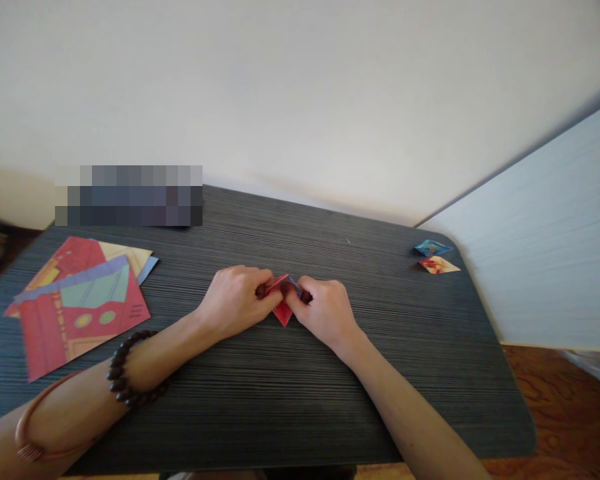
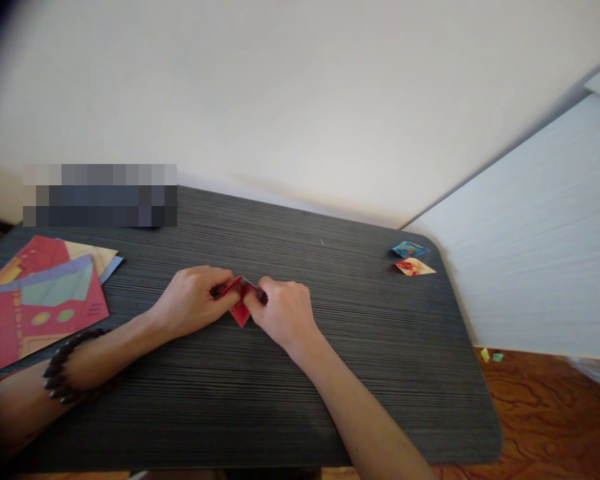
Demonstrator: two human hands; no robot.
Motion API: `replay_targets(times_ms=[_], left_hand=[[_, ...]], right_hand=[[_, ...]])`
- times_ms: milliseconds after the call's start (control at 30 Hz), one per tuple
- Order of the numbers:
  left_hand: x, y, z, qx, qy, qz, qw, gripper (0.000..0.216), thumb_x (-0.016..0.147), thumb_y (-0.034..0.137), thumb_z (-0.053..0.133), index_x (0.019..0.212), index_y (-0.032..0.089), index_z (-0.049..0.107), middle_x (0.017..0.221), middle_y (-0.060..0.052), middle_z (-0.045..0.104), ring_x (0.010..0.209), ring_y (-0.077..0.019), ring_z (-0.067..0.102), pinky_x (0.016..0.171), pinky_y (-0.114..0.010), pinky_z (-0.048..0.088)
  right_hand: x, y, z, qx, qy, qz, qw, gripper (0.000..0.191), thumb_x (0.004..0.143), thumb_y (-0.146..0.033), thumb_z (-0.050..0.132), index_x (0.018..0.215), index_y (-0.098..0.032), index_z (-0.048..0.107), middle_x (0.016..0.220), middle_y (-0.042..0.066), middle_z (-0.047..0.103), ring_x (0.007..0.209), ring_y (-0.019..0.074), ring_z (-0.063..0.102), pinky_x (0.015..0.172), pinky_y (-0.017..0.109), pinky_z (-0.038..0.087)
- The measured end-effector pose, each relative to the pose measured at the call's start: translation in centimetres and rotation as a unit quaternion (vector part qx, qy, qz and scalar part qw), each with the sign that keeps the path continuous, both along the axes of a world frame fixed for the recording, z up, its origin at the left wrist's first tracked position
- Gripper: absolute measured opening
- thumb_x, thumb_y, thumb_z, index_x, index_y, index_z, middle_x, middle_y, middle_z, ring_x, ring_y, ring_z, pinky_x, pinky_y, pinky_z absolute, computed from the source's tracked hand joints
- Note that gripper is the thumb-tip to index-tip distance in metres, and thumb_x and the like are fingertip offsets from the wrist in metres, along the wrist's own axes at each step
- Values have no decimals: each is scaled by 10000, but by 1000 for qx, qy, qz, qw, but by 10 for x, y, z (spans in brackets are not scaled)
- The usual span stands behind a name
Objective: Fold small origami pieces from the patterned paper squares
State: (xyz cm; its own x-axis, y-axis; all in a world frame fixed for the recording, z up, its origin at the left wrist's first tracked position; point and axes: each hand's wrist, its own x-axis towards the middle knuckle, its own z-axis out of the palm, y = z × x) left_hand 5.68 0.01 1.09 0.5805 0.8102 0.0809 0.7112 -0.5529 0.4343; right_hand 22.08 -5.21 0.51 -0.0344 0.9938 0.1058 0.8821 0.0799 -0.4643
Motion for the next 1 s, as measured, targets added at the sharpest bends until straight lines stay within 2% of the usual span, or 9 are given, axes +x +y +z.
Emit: replay_targets(times_ms=[300,400,500,633,900,1000], left_hand=[[0,0,4,-33,-5,18,999,271,786,319,511,553,179,506,527,25,511,508,-106,448,514,-230,297],[-2,2,3,-44,-14,16,999,246,776,319,533,575,177,532,539,28,536,510,-100,464,514,-220,306],[-4,3,1,-66,-42,21,997,158,781,332,555,760,196,633,602,35,613,536,-103,520,536,-211,341],[-4,4,-2,-91,-82,24,992,239,811,359,548,993,242,649,688,42,692,559,-109,569,553,-210,374],[-4,6,1,-158,-153,18,975,284,790,323,590,1049,220,643,704,43,713,591,-115,603,595,-211,430],[-5,9,4,-188,-186,10,964,285,800,316,592,1054,199,648,710,29,716,601,-118,615,586,-206,439]], right_hand=[[7,1,0,-15,93,-3,996,241,812,-259,547,586,-181,577,530,-15,574,477,90,509,532,227,355],[12,2,-2,-16,176,29,984,43,778,-201,565,777,-193,607,575,-41,583,485,84,509,520,210,379],[18,2,-4,-22,276,57,959,251,782,-164,549,1028,-211,557,642,-55,601,480,74,517,499,192,408],[19,1,-6,-35,332,72,940,199,824,-182,523,1016,-218,561,640,-50,601,481,76,552,486,193,434],[20,2,-7,-40,382,73,920,249,845,-170,510,1080,-234,561,595,-71,584,450,84,589,449,197,444],[21,2,-9,-28,396,86,914,219,864,-192,508,1059,-236,598,665,-50,631,484,83,615,474,202,477]])
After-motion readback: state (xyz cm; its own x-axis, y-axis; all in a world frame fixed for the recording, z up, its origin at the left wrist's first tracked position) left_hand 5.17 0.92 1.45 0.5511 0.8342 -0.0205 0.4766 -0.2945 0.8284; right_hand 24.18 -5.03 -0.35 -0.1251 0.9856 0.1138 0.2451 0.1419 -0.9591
